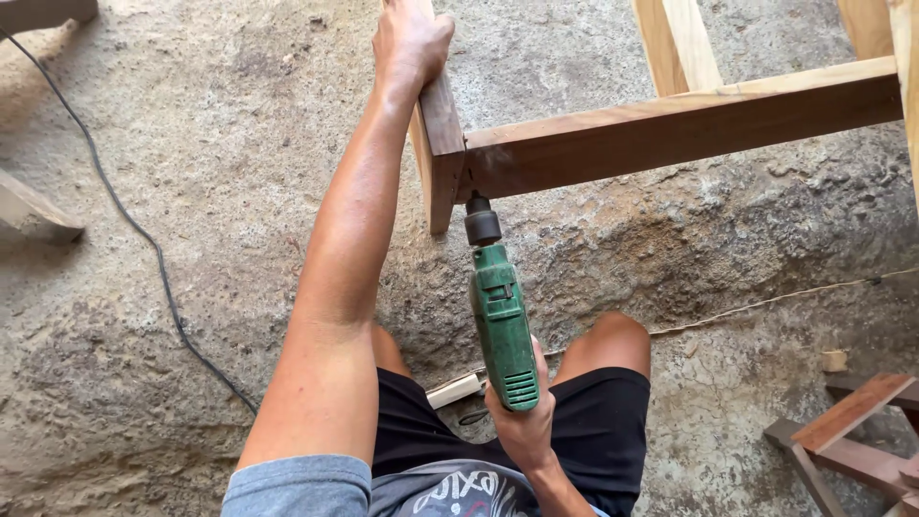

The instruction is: Using an electric drill to create holes in wooden furniture components.

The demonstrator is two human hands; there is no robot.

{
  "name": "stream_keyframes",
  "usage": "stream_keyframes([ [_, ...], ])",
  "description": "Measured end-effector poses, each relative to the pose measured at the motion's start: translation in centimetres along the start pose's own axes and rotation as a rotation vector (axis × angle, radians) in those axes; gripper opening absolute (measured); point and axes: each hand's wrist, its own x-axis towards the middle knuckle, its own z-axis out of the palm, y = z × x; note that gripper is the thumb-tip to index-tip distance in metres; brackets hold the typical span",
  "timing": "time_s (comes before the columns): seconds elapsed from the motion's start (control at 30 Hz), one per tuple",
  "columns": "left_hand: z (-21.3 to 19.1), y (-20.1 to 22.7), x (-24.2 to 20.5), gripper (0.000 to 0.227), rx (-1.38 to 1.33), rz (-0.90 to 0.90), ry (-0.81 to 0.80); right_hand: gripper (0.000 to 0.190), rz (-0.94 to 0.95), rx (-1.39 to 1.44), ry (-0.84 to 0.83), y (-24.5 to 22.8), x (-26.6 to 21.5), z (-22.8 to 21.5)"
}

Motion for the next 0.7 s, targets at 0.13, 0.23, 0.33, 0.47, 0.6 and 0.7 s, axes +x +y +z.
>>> stream_keyframes([
  [0.13,1.0,-1.3,1.0,0.054,0.018,0.001,0.023,0.084,-0.010,0.027,-0.003,0.8,-0.7,-0.2],
  [0.23,1.3,-1.8,1.8,0.054,0.023,0.008,-0.023,0.084,-0.032,0.034,0.007,0.5,-1.3,-0.3],
  [0.33,1.4,-1.9,2.4,0.064,-0.001,-0.054,-0.112,0.083,-0.112,0.068,0.004,0.9,-2.7,-0.8],
  [0.47,-1.4,0.6,0.0,0.084,-0.033,-0.073,-0.125,0.080,-0.069,0.196,0.041,4.3,-5.8,-1.2],
  [0.6,-1.8,1.4,-0.8,0.099,-0.001,-0.100,-0.145,0.037,0.082,0.210,0.152,8.4,-7.3,-2.7],
  [0.7,0.0,-0.7,1.4,0.101,0.081,-0.079,-0.122,0.028,0.136,0.233,0.241,4.3,-4.3,-4.2],
])
